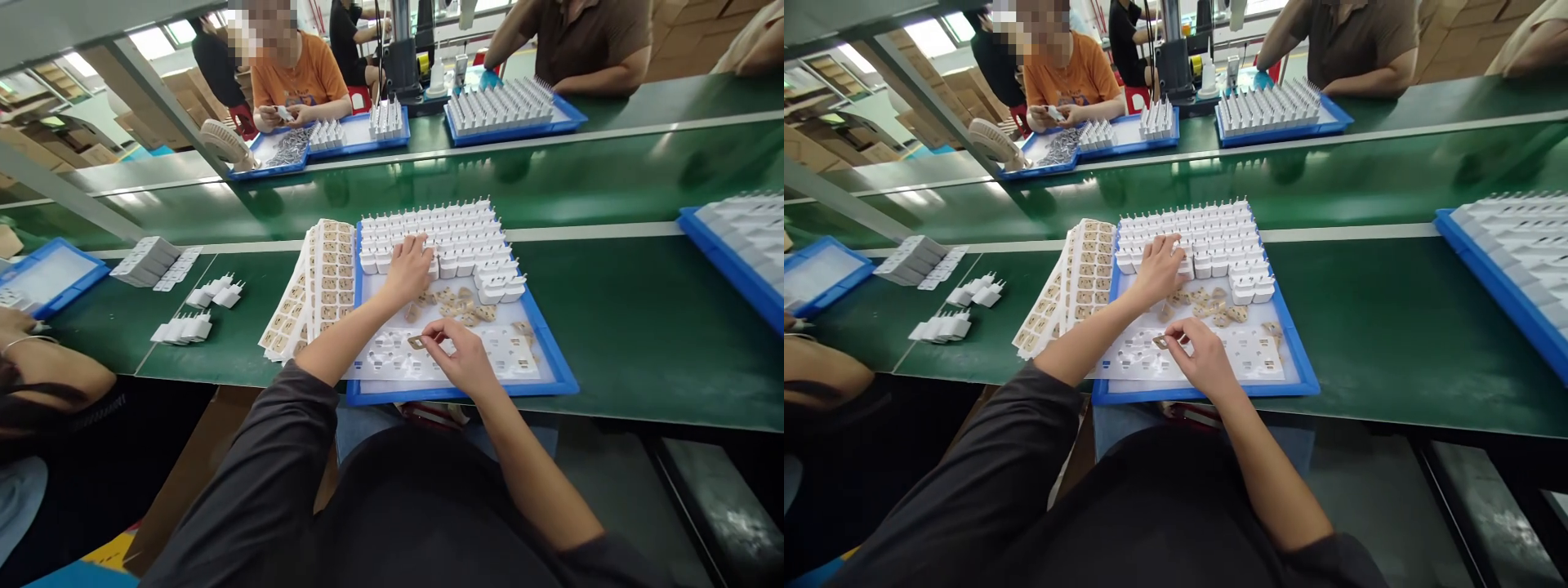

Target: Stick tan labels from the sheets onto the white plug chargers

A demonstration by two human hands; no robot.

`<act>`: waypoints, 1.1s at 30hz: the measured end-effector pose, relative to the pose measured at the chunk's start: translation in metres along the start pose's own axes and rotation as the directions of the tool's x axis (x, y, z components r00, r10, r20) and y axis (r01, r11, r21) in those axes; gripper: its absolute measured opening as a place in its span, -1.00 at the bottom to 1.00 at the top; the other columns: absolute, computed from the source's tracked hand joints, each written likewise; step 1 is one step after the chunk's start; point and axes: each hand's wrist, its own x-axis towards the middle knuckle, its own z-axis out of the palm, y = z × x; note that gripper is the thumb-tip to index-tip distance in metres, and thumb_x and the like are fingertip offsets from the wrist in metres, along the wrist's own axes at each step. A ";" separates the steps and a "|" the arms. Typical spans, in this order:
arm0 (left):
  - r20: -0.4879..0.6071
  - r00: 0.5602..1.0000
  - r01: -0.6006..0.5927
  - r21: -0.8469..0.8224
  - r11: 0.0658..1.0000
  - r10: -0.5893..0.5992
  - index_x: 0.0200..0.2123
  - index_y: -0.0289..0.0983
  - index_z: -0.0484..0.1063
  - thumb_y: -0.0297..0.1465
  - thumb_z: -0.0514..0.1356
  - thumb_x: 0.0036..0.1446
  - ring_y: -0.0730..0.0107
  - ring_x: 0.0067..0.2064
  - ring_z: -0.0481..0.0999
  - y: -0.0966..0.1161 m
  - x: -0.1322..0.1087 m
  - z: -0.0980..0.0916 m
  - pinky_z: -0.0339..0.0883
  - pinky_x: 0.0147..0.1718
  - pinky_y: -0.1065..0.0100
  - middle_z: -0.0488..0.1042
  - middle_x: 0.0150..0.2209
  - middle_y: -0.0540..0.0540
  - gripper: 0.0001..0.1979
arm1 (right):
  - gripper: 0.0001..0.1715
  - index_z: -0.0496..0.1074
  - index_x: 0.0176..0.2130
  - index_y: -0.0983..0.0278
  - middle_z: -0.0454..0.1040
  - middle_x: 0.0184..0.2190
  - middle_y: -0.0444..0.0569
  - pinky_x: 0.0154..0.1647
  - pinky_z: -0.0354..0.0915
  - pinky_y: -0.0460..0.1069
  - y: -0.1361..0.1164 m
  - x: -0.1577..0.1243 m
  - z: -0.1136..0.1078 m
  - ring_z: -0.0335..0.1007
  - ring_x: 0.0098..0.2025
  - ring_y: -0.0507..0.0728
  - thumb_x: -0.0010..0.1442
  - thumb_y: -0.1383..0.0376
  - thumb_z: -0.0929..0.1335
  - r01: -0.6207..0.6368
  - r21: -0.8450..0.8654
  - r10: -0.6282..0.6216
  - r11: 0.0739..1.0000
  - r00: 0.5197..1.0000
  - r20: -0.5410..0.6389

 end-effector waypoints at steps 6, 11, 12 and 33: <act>0.124 0.944 0.309 -0.665 0.680 -0.307 -0.18 -0.24 0.34 -0.31 0.41 0.01 0.20 -0.13 0.53 -0.005 -0.055 -0.045 0.39 -0.14 0.22 0.53 -0.15 -0.14 -0.63 | -0.92 0.44 -0.22 0.20 0.51 -0.31 -0.05 -0.23 0.45 0.03 0.000 -0.003 -0.001 0.46 -0.26 0.11 0.34 0.25 0.35 -0.091 0.231 0.108 0.969 0.992 -0.061; 0.331 0.868 0.351 -0.936 -0.014 -0.369 -0.03 -0.18 0.32 -0.27 0.50 -0.13 0.33 -0.17 0.57 0.012 -0.124 -0.066 0.45 -0.11 0.29 0.52 -0.15 -0.05 -0.39 | -0.81 0.44 -0.25 0.20 0.47 -0.34 -0.08 -0.23 0.45 0.03 -0.003 0.000 -0.003 0.46 -0.27 0.09 0.26 0.15 0.44 -0.158 0.599 0.182 0.785 0.983 0.020; 0.362 0.862 0.352 -0.931 -0.094 -0.353 -0.01 -0.17 0.34 -0.27 0.50 -0.14 0.30 -0.15 0.57 0.017 -0.134 -0.066 0.46 -0.07 0.25 0.53 -0.12 -0.06 -0.37 | -0.78 0.43 -0.26 0.21 0.46 -0.36 -0.08 -0.25 0.45 0.03 -0.004 0.001 -0.003 0.45 -0.29 0.09 0.24 0.12 0.45 -0.173 0.645 0.178 0.745 0.982 0.058; 0.022 0.945 0.235 -0.738 0.633 -0.325 0.13 -0.14 0.42 -0.27 0.33 0.18 0.09 0.16 0.49 0.048 -0.176 -0.037 0.48 0.00 0.16 0.50 0.15 -0.21 -0.55 | -0.66 0.45 -0.32 0.19 0.47 -0.38 -0.09 -0.34 0.46 0.00 -0.008 0.003 -0.001 0.46 -0.33 0.09 0.12 0.03 0.52 -0.267 0.649 0.324 0.713 0.945 0.033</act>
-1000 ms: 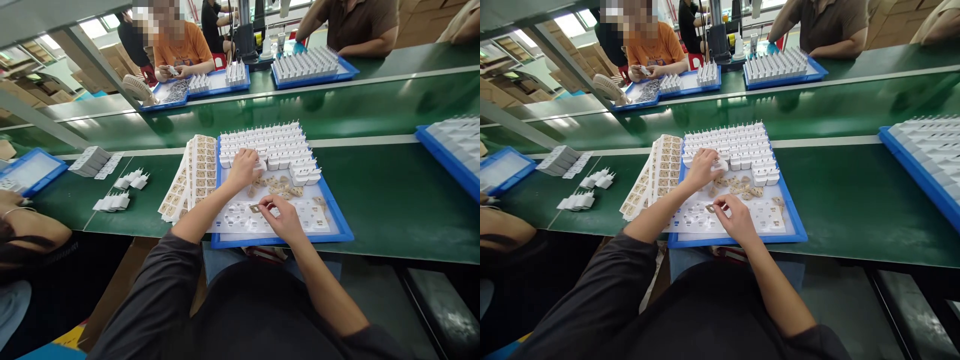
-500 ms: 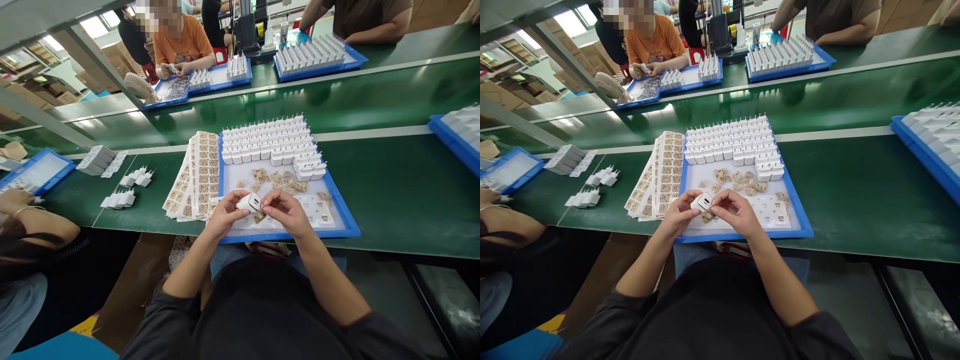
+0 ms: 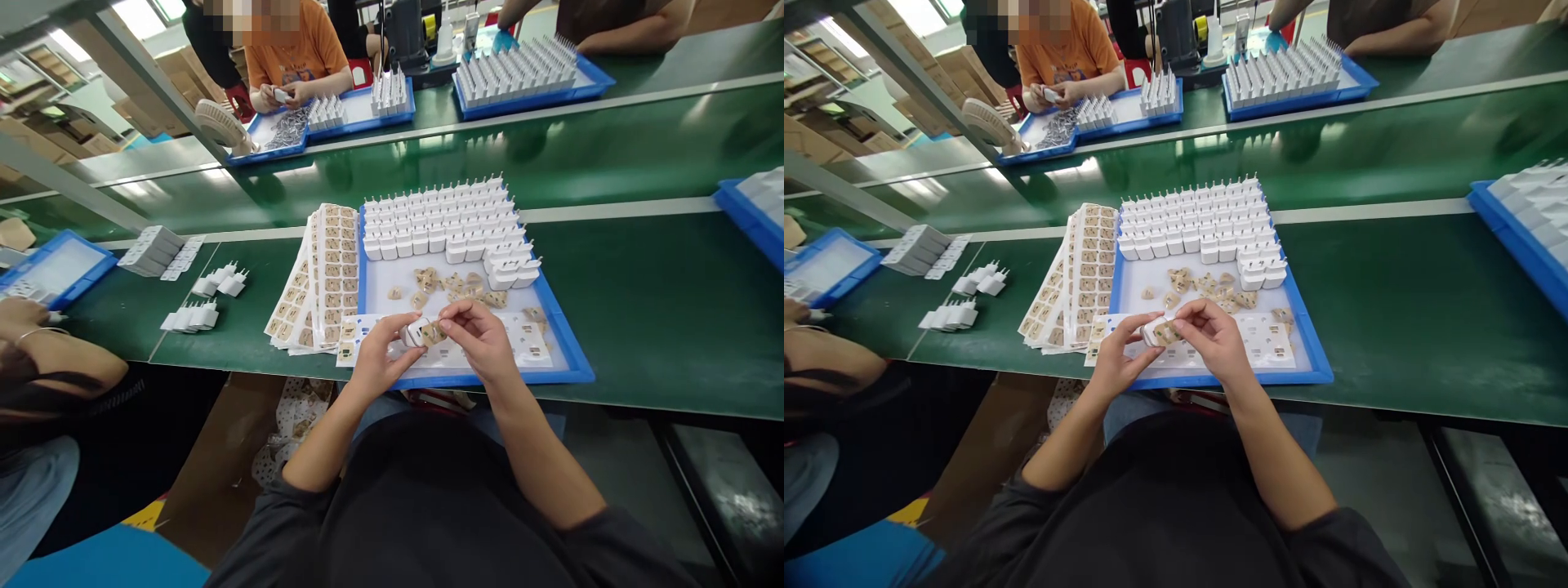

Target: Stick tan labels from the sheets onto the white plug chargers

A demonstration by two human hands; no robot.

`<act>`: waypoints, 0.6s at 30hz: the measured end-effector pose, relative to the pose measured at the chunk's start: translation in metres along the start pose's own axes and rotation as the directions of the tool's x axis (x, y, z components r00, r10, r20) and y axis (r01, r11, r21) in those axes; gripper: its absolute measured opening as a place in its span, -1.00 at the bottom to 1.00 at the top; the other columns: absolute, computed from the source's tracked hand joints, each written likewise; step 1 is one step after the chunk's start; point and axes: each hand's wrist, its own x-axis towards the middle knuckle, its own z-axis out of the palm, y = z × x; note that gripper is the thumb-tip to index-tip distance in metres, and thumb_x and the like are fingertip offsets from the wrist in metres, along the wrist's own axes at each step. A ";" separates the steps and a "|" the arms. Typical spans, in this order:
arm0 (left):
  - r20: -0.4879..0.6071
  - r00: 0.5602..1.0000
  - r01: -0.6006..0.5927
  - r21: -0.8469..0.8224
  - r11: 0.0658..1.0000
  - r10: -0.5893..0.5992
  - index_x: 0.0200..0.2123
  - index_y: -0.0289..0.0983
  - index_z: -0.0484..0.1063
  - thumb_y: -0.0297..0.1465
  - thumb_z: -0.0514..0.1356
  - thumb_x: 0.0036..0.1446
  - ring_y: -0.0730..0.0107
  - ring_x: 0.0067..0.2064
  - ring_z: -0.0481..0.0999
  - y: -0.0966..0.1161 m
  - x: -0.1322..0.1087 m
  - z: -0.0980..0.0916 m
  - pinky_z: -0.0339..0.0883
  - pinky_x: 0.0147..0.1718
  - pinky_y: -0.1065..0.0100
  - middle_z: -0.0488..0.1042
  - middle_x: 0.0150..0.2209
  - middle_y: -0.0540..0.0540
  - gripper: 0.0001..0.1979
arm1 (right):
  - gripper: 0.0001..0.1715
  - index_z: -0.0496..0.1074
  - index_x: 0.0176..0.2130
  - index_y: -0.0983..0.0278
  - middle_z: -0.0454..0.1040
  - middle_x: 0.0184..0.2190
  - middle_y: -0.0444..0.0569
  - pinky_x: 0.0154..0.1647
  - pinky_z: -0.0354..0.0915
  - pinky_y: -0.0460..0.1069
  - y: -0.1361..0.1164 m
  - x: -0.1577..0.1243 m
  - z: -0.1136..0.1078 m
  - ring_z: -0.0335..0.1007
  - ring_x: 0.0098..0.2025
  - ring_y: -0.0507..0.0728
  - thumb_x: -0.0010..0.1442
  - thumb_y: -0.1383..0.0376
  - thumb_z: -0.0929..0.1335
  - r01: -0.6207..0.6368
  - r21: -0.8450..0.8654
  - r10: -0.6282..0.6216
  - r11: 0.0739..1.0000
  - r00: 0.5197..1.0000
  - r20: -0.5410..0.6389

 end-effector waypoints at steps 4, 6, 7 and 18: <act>0.005 1.000 -0.030 0.030 0.999 0.030 0.13 -0.14 0.45 -0.28 0.33 0.18 0.09 0.13 0.51 0.002 0.000 -0.001 0.47 0.03 0.14 0.52 0.13 -0.20 -0.56 | -0.70 0.47 -0.29 0.18 0.47 -0.38 -0.09 -0.30 0.46 0.01 0.004 -0.001 0.001 0.45 -0.33 0.09 0.16 0.04 0.50 0.047 -0.081 -0.050 0.996 0.998 -0.030; 0.000 0.999 -0.033 0.054 0.998 0.033 0.13 -0.13 0.46 -0.27 0.33 0.18 0.10 0.10 0.52 0.002 0.001 -0.001 0.46 0.02 0.14 0.53 0.12 -0.19 -0.56 | -0.74 0.47 -0.27 0.18 0.49 -0.35 -0.09 -0.24 0.46 0.02 0.007 -0.002 0.001 0.46 -0.31 0.09 0.19 0.07 0.49 0.066 -0.111 -0.070 0.992 0.997 -0.026; -0.002 0.999 -0.034 0.066 0.997 0.034 0.13 -0.12 0.46 -0.27 0.33 0.18 0.10 0.09 0.52 0.002 0.001 0.000 0.46 0.02 0.14 0.53 0.12 -0.18 -0.56 | -0.75 0.48 -0.26 0.18 0.49 -0.34 -0.09 -0.22 0.46 0.02 0.008 -0.002 0.001 0.46 -0.29 0.09 0.20 0.09 0.48 0.072 -0.121 -0.075 0.990 0.997 -0.024; -0.008 0.996 -0.087 0.128 0.988 0.088 0.12 -0.13 0.46 -0.26 0.33 0.20 0.13 0.07 0.54 0.002 0.002 0.000 0.43 0.01 0.16 0.54 0.10 -0.19 -0.58 | -0.86 0.48 -0.22 0.17 0.51 -0.32 -0.10 -0.17 0.44 0.02 0.013 -0.004 0.001 0.47 -0.26 0.09 0.25 0.18 0.46 0.093 -0.148 -0.095 0.985 0.995 -0.005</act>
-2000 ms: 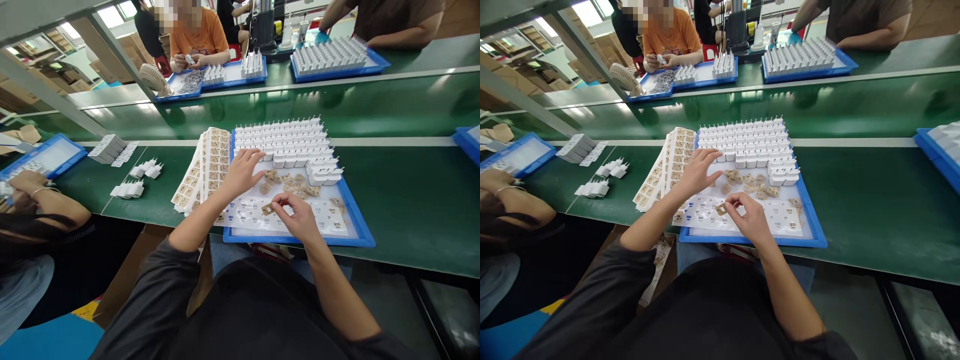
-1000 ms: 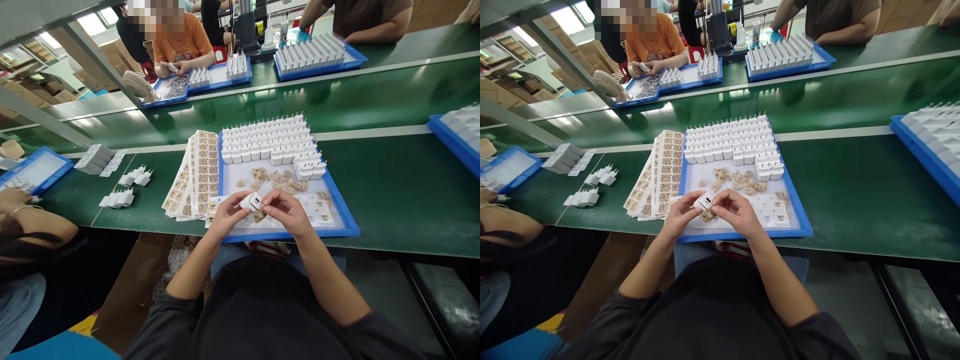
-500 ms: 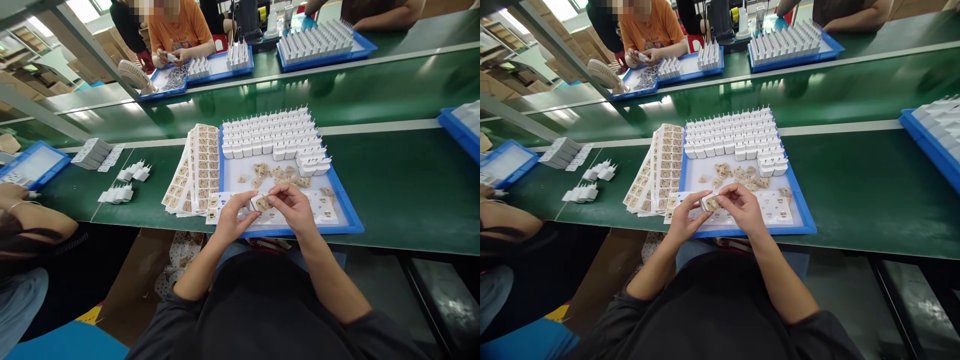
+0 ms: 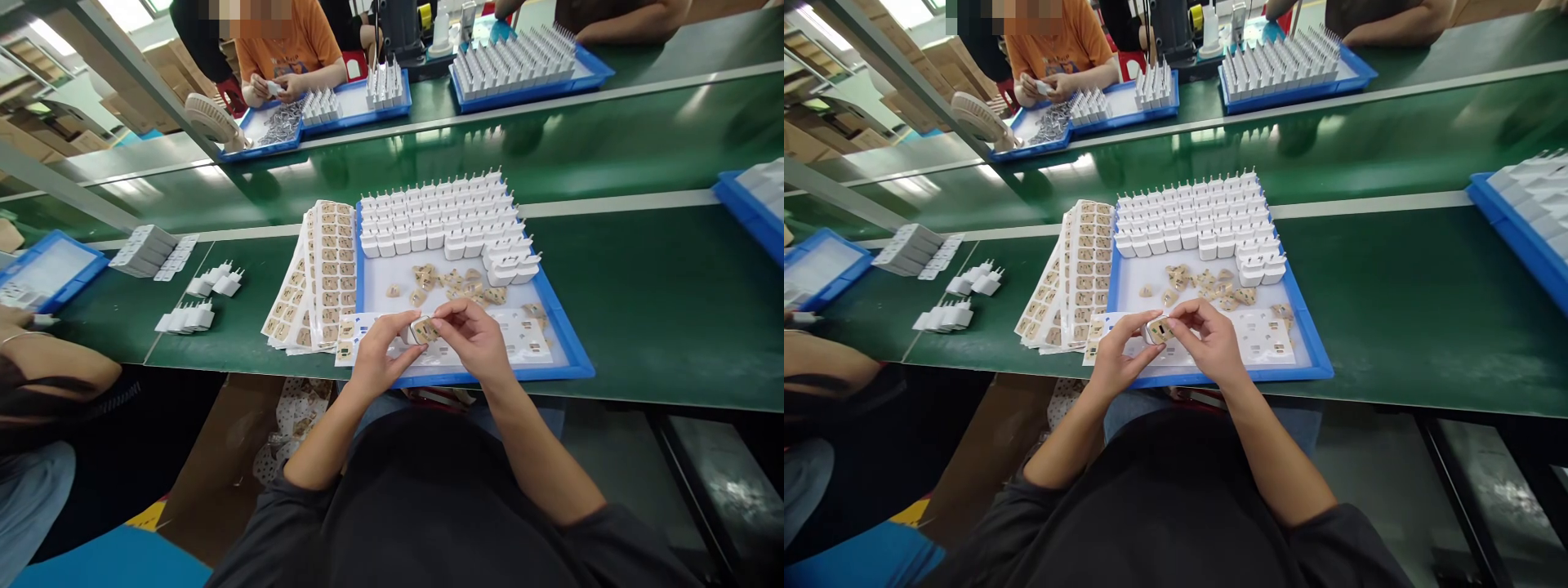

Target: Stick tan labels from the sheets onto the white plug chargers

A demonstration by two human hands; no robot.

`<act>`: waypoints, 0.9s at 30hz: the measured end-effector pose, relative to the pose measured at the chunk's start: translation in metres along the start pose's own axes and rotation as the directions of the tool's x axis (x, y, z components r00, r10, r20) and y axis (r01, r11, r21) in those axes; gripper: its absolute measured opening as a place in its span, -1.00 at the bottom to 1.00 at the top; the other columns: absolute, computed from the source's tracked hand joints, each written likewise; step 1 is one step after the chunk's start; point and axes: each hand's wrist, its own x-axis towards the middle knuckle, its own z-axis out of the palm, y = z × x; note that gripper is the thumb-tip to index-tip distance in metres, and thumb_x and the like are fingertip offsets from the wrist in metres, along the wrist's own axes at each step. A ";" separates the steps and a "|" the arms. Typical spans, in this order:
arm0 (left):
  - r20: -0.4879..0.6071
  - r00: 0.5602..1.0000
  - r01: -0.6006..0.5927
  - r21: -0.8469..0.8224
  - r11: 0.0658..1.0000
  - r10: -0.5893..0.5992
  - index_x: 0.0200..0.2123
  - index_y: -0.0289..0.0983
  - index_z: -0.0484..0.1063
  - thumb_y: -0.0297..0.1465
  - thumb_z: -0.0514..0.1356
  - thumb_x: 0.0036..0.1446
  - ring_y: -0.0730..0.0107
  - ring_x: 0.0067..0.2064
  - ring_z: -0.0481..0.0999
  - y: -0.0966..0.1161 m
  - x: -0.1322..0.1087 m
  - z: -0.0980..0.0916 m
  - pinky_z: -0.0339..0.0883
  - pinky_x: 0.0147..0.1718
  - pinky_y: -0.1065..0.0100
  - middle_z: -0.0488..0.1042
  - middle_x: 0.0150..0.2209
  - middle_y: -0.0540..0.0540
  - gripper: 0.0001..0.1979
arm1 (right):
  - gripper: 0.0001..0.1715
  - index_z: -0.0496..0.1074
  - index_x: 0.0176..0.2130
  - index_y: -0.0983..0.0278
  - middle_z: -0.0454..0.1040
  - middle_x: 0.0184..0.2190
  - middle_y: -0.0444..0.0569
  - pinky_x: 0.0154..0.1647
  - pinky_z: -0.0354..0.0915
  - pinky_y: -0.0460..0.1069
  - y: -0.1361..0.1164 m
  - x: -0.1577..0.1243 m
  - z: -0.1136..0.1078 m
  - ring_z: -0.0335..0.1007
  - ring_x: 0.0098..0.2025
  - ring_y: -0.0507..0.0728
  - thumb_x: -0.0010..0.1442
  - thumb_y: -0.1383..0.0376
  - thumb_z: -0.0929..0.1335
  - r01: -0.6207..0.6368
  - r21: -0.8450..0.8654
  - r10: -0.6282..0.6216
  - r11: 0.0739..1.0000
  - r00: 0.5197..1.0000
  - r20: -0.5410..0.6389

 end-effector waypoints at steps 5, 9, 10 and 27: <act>-0.001 0.999 -0.053 0.034 0.998 0.053 0.12 -0.14 0.44 -0.27 0.31 0.22 0.13 0.07 0.54 -0.001 0.000 0.000 0.43 0.00 0.17 0.55 0.09 -0.21 -0.59 | -0.91 0.47 -0.22 0.18 0.51 -0.32 -0.11 -0.18 0.43 0.00 -0.002 0.000 0.002 0.47 -0.27 0.07 0.27 0.24 0.44 0.017 -0.034 -0.018 0.999 1.000 -0.011; -0.015 0.991 -0.129 0.080 0.988 0.131 0.15 -0.15 0.42 -0.29 0.31 0.24 0.17 0.05 0.55 -0.004 0.000 0.001 0.45 0.00 0.18 0.55 0.08 -0.20 -0.58 | -0.93 0.48 -0.22 0.19 0.50 -0.32 -0.11 -0.18 0.44 -0.01 -0.004 -0.001 0.003 0.47 -0.27 0.06 0.27 0.27 0.44 0.025 -0.066 -0.026 0.997 1.000 -0.012; -0.020 0.988 -0.151 0.094 0.984 0.154 0.15 -0.15 0.41 -0.30 0.30 0.24 0.18 0.05 0.56 -0.005 0.001 0.001 0.45 0.00 0.18 0.55 0.07 -0.20 -0.58 | -0.93 0.48 -0.23 0.19 0.50 -0.32 -0.11 -0.18 0.44 -0.01 -0.004 -0.001 0.003 0.48 -0.27 0.06 0.26 0.27 0.45 0.024 -0.069 -0.025 0.997 1.000 -0.013; -0.078 0.975 -0.194 0.148 0.970 0.207 0.11 -0.19 0.41 -0.34 0.32 0.23 0.22 0.04 0.58 -0.007 -0.001 0.003 0.54 -0.02 0.19 0.58 0.05 -0.19 -0.60 | -0.95 0.46 -0.22 0.19 0.50 -0.32 -0.12 -0.30 0.45 -0.04 -0.003 -0.001 0.011 0.43 -0.35 0.03 0.27 0.30 0.42 0.168 -0.386 -0.200 0.907 0.979 -0.043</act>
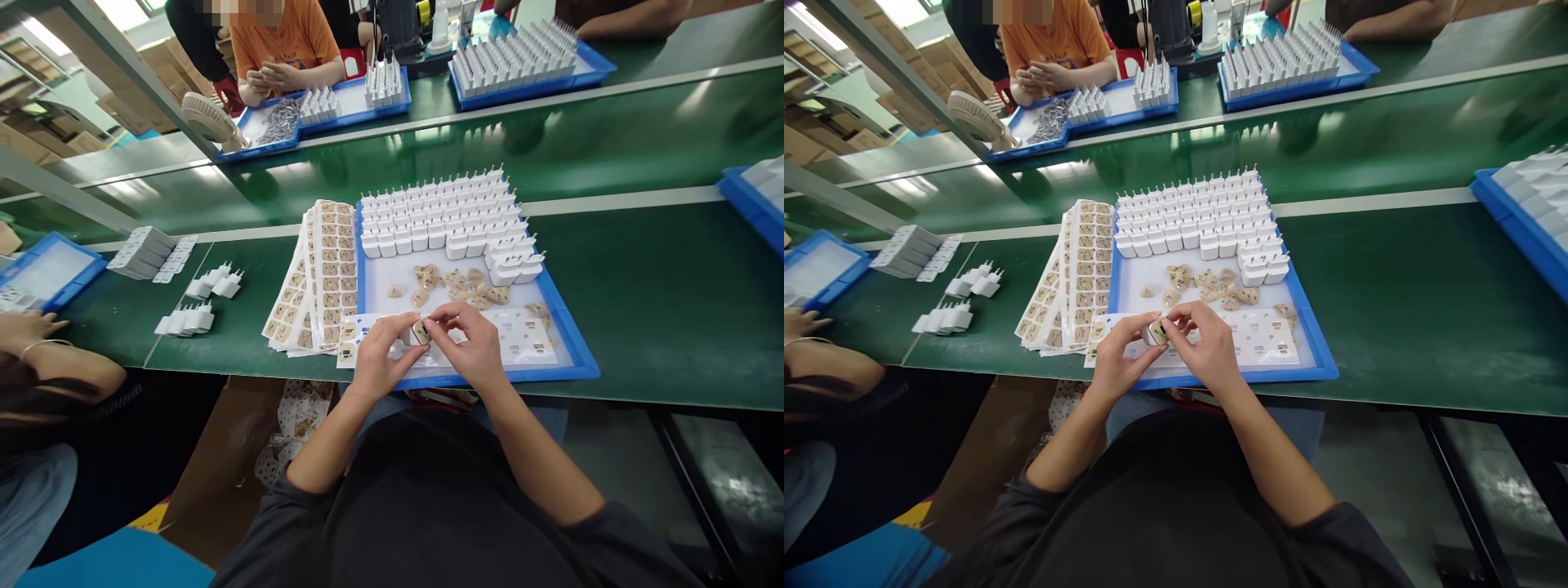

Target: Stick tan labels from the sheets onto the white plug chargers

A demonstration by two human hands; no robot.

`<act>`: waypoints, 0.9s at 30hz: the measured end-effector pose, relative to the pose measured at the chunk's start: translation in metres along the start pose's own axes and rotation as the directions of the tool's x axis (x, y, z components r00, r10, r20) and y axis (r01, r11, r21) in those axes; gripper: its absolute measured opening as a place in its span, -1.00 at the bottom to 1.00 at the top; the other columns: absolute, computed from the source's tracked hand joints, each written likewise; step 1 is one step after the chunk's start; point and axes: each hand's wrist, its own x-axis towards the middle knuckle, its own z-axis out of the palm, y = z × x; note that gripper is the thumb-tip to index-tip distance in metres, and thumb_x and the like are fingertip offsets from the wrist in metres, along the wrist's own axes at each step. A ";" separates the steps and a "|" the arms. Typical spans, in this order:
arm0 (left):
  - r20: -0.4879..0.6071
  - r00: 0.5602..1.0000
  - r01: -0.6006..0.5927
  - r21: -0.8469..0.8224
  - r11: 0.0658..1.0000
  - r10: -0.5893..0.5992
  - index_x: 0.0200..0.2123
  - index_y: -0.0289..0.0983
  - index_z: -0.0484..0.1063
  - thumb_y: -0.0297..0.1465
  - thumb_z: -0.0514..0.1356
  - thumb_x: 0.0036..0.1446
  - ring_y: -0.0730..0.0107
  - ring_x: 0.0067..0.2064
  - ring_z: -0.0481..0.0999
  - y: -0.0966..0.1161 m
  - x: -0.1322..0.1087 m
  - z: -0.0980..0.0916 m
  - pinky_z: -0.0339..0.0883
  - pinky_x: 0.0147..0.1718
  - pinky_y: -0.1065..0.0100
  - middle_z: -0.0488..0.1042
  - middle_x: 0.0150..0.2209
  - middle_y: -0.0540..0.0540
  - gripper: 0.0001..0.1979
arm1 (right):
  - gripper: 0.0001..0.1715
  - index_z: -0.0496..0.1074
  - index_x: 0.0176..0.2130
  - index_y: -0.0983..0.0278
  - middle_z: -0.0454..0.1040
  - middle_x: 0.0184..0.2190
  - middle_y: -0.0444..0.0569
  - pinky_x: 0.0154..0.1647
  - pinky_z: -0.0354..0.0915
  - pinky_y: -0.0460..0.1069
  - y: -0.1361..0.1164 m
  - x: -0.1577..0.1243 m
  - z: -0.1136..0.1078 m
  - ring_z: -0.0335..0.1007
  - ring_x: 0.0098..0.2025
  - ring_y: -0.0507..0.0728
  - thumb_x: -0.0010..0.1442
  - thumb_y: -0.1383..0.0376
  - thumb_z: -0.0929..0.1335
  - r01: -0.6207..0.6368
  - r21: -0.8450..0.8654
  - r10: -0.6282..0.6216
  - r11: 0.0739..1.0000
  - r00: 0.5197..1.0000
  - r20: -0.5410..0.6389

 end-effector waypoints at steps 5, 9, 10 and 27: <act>0.003 0.991 0.133 -0.172 0.976 -0.135 0.10 -0.18 0.41 -0.33 0.36 0.18 0.18 0.12 0.56 -0.002 -0.005 0.001 0.58 -0.06 0.24 0.55 0.10 -0.19 -0.57 | -0.80 0.45 -0.09 0.17 0.46 -0.22 -0.09 -0.40 0.44 -0.08 0.002 0.001 0.000 0.44 -0.31 0.03 0.27 0.22 0.43 -0.073 0.023 0.073 0.997 0.997 0.005; 0.022 0.980 0.197 -0.284 0.938 -0.199 0.09 -0.16 0.43 -0.33 0.38 0.15 0.17 0.16 0.53 -0.003 -0.006 0.002 0.58 -0.01 0.22 0.53 0.11 -0.18 -0.56 | -0.82 0.47 -0.08 0.16 0.48 -0.28 -0.10 -0.34 0.48 -0.06 0.003 0.000 -0.001 0.47 -0.24 0.07 0.31 0.20 0.40 -0.129 0.134 0.119 0.983 0.989 0.085; 0.023 0.978 0.203 -0.301 0.932 -0.206 0.09 -0.16 0.43 -0.34 0.38 0.15 0.17 0.17 0.53 -0.003 -0.006 0.002 0.57 -0.01 0.22 0.53 0.12 -0.18 -0.56 | -0.82 0.48 -0.08 0.16 0.49 -0.27 -0.09 -0.34 0.49 -0.05 0.003 -0.001 -0.001 0.47 -0.24 0.07 0.31 0.19 0.39 -0.137 0.153 0.124 0.979 0.988 0.090; 0.057 0.990 0.139 -0.240 0.961 -0.129 0.09 -0.15 0.42 -0.35 0.36 0.17 0.16 0.15 0.53 -0.002 -0.003 0.000 0.54 0.01 0.18 0.53 0.11 -0.19 -0.58 | -0.89 0.52 -0.14 0.16 0.53 -0.24 -0.08 -0.32 0.44 -0.05 -0.004 0.001 -0.004 0.47 -0.27 0.05 0.32 0.26 0.38 -0.045 0.053 0.042 0.998 0.998 0.056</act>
